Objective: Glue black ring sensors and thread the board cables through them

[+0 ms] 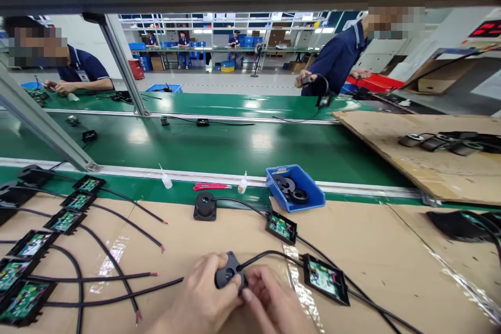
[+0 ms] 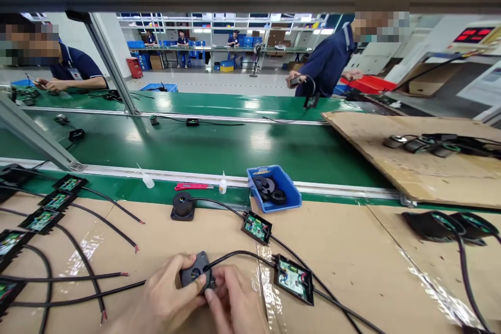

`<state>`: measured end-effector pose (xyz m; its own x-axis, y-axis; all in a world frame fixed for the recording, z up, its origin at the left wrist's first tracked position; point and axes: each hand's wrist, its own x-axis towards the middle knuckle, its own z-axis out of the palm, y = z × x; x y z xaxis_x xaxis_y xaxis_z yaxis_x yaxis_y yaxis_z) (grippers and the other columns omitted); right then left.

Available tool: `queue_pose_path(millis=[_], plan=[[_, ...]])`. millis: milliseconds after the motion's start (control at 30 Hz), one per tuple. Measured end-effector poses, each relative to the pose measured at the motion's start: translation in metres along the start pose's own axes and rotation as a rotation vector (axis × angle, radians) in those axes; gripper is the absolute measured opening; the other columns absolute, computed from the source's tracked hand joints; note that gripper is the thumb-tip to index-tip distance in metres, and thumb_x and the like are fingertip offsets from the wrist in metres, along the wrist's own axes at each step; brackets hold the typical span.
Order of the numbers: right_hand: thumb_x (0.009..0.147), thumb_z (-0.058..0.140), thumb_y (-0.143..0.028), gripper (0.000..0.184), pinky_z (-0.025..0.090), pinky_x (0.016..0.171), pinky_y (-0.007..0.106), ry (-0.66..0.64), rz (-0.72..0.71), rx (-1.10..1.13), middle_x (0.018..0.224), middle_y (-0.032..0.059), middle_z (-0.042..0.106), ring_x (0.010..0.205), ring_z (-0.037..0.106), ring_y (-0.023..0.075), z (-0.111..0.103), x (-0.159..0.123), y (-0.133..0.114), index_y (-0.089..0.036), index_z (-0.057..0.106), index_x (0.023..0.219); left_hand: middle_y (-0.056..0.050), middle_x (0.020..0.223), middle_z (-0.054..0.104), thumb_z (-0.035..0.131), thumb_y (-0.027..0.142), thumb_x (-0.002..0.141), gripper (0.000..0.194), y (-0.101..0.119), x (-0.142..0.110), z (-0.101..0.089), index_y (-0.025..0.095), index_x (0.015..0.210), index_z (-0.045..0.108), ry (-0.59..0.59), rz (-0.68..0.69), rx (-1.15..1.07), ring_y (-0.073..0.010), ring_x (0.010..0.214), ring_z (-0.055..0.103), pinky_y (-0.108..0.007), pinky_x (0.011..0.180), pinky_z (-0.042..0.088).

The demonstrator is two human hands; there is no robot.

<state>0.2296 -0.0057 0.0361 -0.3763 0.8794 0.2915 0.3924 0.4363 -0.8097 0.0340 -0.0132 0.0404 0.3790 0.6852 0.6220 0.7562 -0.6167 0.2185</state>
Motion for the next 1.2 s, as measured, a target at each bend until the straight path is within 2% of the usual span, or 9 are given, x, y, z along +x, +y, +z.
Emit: queue_pose_path(millis=[67, 167, 333, 433, 567, 900, 967, 1067, 1200], plan=[[0.099, 0.045, -0.035, 0.029, 0.054, 0.051, 0.024, -0.1, 0.22, 0.216, 0.102, 0.01, 0.066, 0.066, 0.065, 0.0155, 0.004, -0.001, 0.003, -0.021, 0.059, 0.12, -0.009, 0.086, 0.059, 0.058, 0.029, 0.09, 0.015, 0.008, 0.002, -0.004, 0.023, 0.098, 0.07, 0.008, -0.025, 0.014, -0.0203, 0.08, 0.064, -0.027, 0.065, 0.057], [0.098, 0.039, -0.054, 0.047, 0.046, 0.037, 0.023, -0.188, 0.436, 0.481, 0.111, 0.0124, 0.057, 0.056, 0.059, 0.0125, 0.013, 0.005, 0.0, -0.022, 0.062, 0.124, -0.008, 0.084, 0.058, 0.056, 0.031, 0.091, 0.016, 0.008, 0.014, -0.017, 0.023, 0.093, 0.07, -0.141, -0.127, -0.214, -0.0197, 0.076, 0.062, -0.029, 0.066, 0.055], [0.087, 0.047, -0.07, 0.059, 0.035, 0.034, 0.017, -0.189, 0.518, 0.542, 0.101, 0.007, 0.048, 0.054, 0.051, 0.0066, 0.018, 0.016, -0.01, -0.019, 0.069, 0.108, -0.004, 0.081, 0.062, 0.052, 0.037, 0.093, 0.021, -0.003, 0.026, -0.012, 0.018, 0.088, 0.06, -0.251, -0.711, -0.758, -0.0169, 0.079, 0.061, -0.027, 0.073, 0.051], [0.081, 0.05, -0.076, 0.065, 0.036, 0.035, 0.016, -0.248, 0.658, 0.631, 0.102, 0.005, 0.044, 0.051, 0.054, 0.0042, 0.016, 0.018, -0.014, -0.017, 0.067, 0.1, -0.005, 0.092, 0.062, 0.054, 0.04, 0.091, 0.023, -0.003, 0.026, -0.001, 0.017, 0.094, 0.06, -0.34, -0.862, -0.935, -0.0185, 0.091, 0.059, -0.029, 0.08, 0.049], [0.07, 0.057, -0.081, 0.072, 0.043, 0.037, 0.018, -0.248, 0.749, 0.735, 0.102, 0.005, 0.045, 0.062, 0.063, 0.0117, 0.016, 0.02, -0.018, -0.016, 0.064, 0.099, -0.002, 0.091, 0.056, 0.057, 0.036, 0.086, 0.019, -0.002, 0.028, 0.004, 0.017, 0.084, 0.056, -0.409, -0.983, -0.999, -0.0168, 0.086, 0.054, -0.028, 0.076, 0.045], [0.066, 0.061, -0.084, 0.073, 0.047, 0.044, 0.024, -0.228, 0.782, 0.775, 0.075, 0.0017, 0.055, 0.054, 0.062, 0.0138, 0.021, 0.021, -0.011, -0.016, 0.065, 0.093, -0.003, 0.091, 0.058, 0.057, 0.026, 0.082, 0.009, -0.011, 0.035, 0.006, 0.018, 0.081, 0.052, -0.479, -0.913, -1.06, -0.0167, 0.086, 0.056, -0.028, 0.078, 0.045], [0.063, 0.064, -0.084, 0.077, 0.049, 0.044, 0.024, -0.223, 0.785, 0.786, 0.082, 0.0039, 0.058, 0.055, 0.062, 0.0136, 0.018, 0.022, -0.013, -0.016, 0.067, 0.099, -0.004, 0.094, 0.061, 0.057, 0.025, 0.083, 0.011, -0.011, 0.031, 0.005, 0.018, 0.091, 0.056, -0.47, -0.905, -1.01, -0.0182, 0.09, 0.059, -0.03, 0.082, 0.048], [0.062, 0.07, -0.08, 0.08, 0.057, 0.055, 0.029, -0.235, 0.788, 0.835, 0.097, 0.0072, 0.061, 0.061, 0.066, 0.0144, 0.013, 0.021, -0.016, -0.018, 0.066, 0.113, -0.009, 0.112, 0.062, 0.056, 0.029, 0.087, 0.026, -0.004, 0.023, 0.0, 0.019, 0.11, 0.061, -0.403, -0.836, -0.779, -0.0246, 0.112, 0.057, -0.041, 0.099, 0.046], [0.073, 0.065, -0.076, 0.075, 0.061, 0.07, 0.039, -0.214, 0.675, 0.811, 0.119, 0.0127, 0.06, 0.068, 0.068, 0.0166, 0.015, 0.009, -0.02, -0.023, 0.064, 0.127, -0.011, 0.124, 0.061, 0.04, 0.035, 0.099, 0.036, 0.015, 0.011, -0.006, 0.021, 0.124, 0.062, -0.341, -0.788, -0.671, -0.025, 0.121, 0.054, -0.045, 0.106, 0.043]])
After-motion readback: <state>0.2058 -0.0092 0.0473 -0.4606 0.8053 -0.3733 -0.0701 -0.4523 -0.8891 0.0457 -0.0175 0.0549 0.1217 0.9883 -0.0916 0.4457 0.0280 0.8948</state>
